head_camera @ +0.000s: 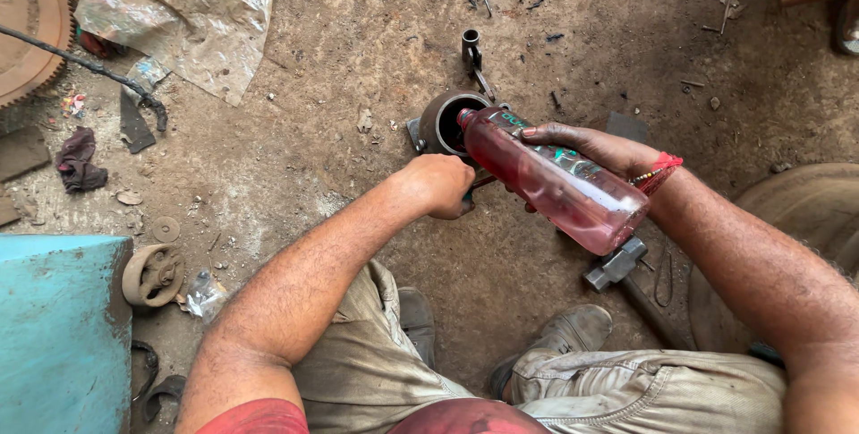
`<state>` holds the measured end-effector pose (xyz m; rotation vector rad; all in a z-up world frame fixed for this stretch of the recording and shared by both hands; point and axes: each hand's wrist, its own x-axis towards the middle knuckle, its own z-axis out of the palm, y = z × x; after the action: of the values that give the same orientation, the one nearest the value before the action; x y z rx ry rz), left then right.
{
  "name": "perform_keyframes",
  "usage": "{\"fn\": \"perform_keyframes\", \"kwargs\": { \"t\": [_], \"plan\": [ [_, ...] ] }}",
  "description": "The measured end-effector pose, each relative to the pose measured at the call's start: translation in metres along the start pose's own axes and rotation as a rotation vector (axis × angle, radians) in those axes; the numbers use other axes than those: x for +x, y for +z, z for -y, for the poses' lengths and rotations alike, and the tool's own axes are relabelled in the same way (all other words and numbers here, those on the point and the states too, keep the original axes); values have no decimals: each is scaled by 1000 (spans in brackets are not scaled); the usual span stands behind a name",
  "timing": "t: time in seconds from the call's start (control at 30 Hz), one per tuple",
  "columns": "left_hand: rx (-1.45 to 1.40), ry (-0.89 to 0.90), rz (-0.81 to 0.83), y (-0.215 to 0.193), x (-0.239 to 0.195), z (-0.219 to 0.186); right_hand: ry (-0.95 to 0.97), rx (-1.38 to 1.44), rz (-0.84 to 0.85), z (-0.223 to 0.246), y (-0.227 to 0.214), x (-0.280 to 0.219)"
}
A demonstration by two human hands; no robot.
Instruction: The person sits on the ground and cleans a small metal part with a cloth. They then use a thin metal rod to scrape or adjust the part. Finally, they pour a red liquid from a plastic bottle into a metal container.
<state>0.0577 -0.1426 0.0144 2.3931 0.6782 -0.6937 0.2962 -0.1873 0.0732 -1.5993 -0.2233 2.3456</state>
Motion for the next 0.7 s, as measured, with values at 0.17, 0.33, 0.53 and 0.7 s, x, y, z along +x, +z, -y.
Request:
{"fn": "perform_keyframes", "kwargs": {
  "t": [0.17, 0.33, 0.53, 0.7],
  "plan": [
    [0, 0, 9, -1, -1, -1, -2, 12, -4, -2, 0, 0],
    [-6, -9, 14, -2, -4, -3, -14, 32, 7, 1, -1, 0],
    [-16, 13, -8, 2, 0, -5, -57, -27, -53, 2, 5, -7],
    [3, 29, -12, 7, 6, -6, -47, 5, -102, 3, 5, -8]
  ]
}}
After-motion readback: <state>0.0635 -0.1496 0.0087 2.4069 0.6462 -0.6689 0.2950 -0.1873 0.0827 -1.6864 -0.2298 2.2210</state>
